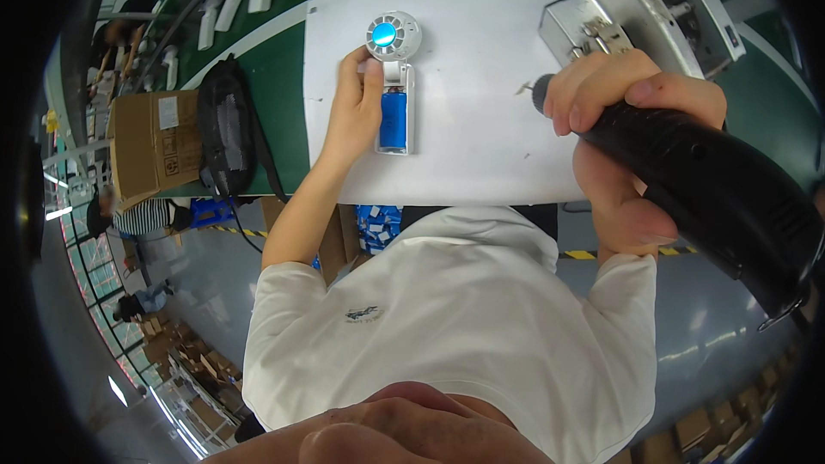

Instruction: Assembling handheld electronic devices using an electric screwdriver on a production line.

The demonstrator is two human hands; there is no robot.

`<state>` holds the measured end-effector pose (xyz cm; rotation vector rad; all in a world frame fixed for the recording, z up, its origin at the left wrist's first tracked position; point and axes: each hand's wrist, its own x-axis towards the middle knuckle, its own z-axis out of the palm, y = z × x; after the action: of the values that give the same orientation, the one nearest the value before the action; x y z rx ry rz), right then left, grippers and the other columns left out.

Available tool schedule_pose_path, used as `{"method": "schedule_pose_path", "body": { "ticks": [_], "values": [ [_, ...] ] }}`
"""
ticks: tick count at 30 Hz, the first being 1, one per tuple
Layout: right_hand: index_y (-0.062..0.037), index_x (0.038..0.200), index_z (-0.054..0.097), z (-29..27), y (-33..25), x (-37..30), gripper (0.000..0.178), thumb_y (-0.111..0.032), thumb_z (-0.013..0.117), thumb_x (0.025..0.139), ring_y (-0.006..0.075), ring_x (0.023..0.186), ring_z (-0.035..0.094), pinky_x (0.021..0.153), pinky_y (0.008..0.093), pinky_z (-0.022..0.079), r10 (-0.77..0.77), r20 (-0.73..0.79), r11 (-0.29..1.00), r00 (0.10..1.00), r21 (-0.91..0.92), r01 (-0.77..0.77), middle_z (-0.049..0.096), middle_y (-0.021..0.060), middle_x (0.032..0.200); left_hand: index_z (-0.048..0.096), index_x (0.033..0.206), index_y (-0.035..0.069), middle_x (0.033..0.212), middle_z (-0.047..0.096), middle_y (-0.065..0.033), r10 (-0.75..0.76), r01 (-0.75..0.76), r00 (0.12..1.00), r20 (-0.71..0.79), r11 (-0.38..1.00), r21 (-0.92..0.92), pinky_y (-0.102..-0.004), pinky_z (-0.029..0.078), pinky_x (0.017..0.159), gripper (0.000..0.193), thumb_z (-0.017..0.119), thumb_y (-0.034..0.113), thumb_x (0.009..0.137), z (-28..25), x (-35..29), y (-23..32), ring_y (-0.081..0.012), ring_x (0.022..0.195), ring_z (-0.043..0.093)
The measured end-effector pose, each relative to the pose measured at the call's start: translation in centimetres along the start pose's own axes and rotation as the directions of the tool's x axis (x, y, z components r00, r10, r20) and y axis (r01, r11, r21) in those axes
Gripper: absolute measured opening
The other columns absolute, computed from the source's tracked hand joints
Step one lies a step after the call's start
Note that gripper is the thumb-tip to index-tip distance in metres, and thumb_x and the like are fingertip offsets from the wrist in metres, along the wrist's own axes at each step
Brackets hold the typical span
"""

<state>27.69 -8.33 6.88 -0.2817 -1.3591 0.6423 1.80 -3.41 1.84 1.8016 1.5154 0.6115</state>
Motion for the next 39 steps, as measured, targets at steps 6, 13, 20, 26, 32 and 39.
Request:
{"method": "schedule_pose_path", "body": {
  "ticks": [6,13,20,26,32,39],
  "values": [
    [-0.0119,0.11,0.047,0.2,-0.5,0.3,0.078,-0.081,0.049,0.074,0.0178,0.052,0.048,0.048,0.0335,0.043,-0.007,-0.05,1.0,0.999,0.028,0.009,0.05,0.0059,0.071,0.03,0.124,-0.004,0.117,0.048,-0.019,0.007,-0.033,0.976,0.218,0.993,0.114,-0.0292,0.052,0.079,0.054,0.063,0.023,0.09,-0.2,0.5,0.1,-0.0233,0.094,0.06],
    [-0.0125,0.111,0.048,0.6,-0.6,0.0,0.079,-0.082,0.047,0.074,0.0175,0.051,0.047,0.047,0.0333,0.043,-0.052,-0.141,0.997,0.989,0.042,0.058,0.049,0.0051,0.071,0.039,0.119,-0.002,0.114,0.06,-0.0157,0.065,0.286,0.914,0.399,0.596,-0.751,-0.025,0.053,0.072,0.036,0.057,0.013,0.092,3.1,1.4,4.3,-0.0184,0.088,0.063],
    [-0.0127,0.113,0.047,0.8,0.8,-0.1,0.08,-0.082,0.044,0.075,0.0169,0.051,0.047,0.047,0.0328,0.043,-0.09,-0.178,0.993,0.98,-0.093,0.074,0.049,0.0054,0.072,0.042,0.122,0.001,0.112,0.06,-0.0118,0.295,0.396,0.784,0.547,0.442,-0.805,-0.0262,0.052,0.074,0.035,0.056,0.009,0.091,8.1,3.5,3.1,-0.0162,0.085,0.062],
    [-0.0126,0.115,0.047,0.5,1.9,-0.4,0.081,-0.083,0.039,0.076,0.0171,0.052,0.048,0.048,0.0334,0.043,-0.016,-0.146,0.982,0.989,-0.186,-0.012,0.049,0.0061,0.073,0.042,0.123,0.002,0.115,0.059,-0.0099,0.362,0.406,0.694,0.622,0.516,-0.754,-0.0267,0.05,0.076,0.035,0.054,0.006,0.091,8.5,4.1,2.8,-0.0153,0.089,0.06],
    [-0.0127,0.115,0.047,0.0,3.0,-0.3,0.08,-0.083,0.035,0.078,0.0175,0.053,0.048,0.048,0.0341,0.043,0.03,-0.089,0.98,0.996,-0.193,-0.047,0.049,0.0064,0.074,0.041,0.124,0.002,0.114,0.059,-0.0092,0.342,0.383,0.743,0.575,0.486,-0.785,-0.0266,0.048,0.078,0.036,0.054,0.005,0.091,8.1,3.6,3.2,-0.0152,0.091,0.06],
    [-0.0134,0.115,0.047,-0.3,2.9,-0.4,0.08,-0.083,0.034,0.078,0.0168,0.052,0.047,0.048,0.0331,0.044,0.043,-0.076,0.977,0.996,-0.204,-0.058,0.05,0.0066,0.074,0.039,0.125,0.003,0.11,0.06,-0.0084,0.343,0.353,0.746,0.571,0.524,-0.775,-0.0266,0.048,0.079,0.036,0.053,0.006,0.092,8.2,3.5,3.1,-0.0147,0.09,0.059]
  ]
}}
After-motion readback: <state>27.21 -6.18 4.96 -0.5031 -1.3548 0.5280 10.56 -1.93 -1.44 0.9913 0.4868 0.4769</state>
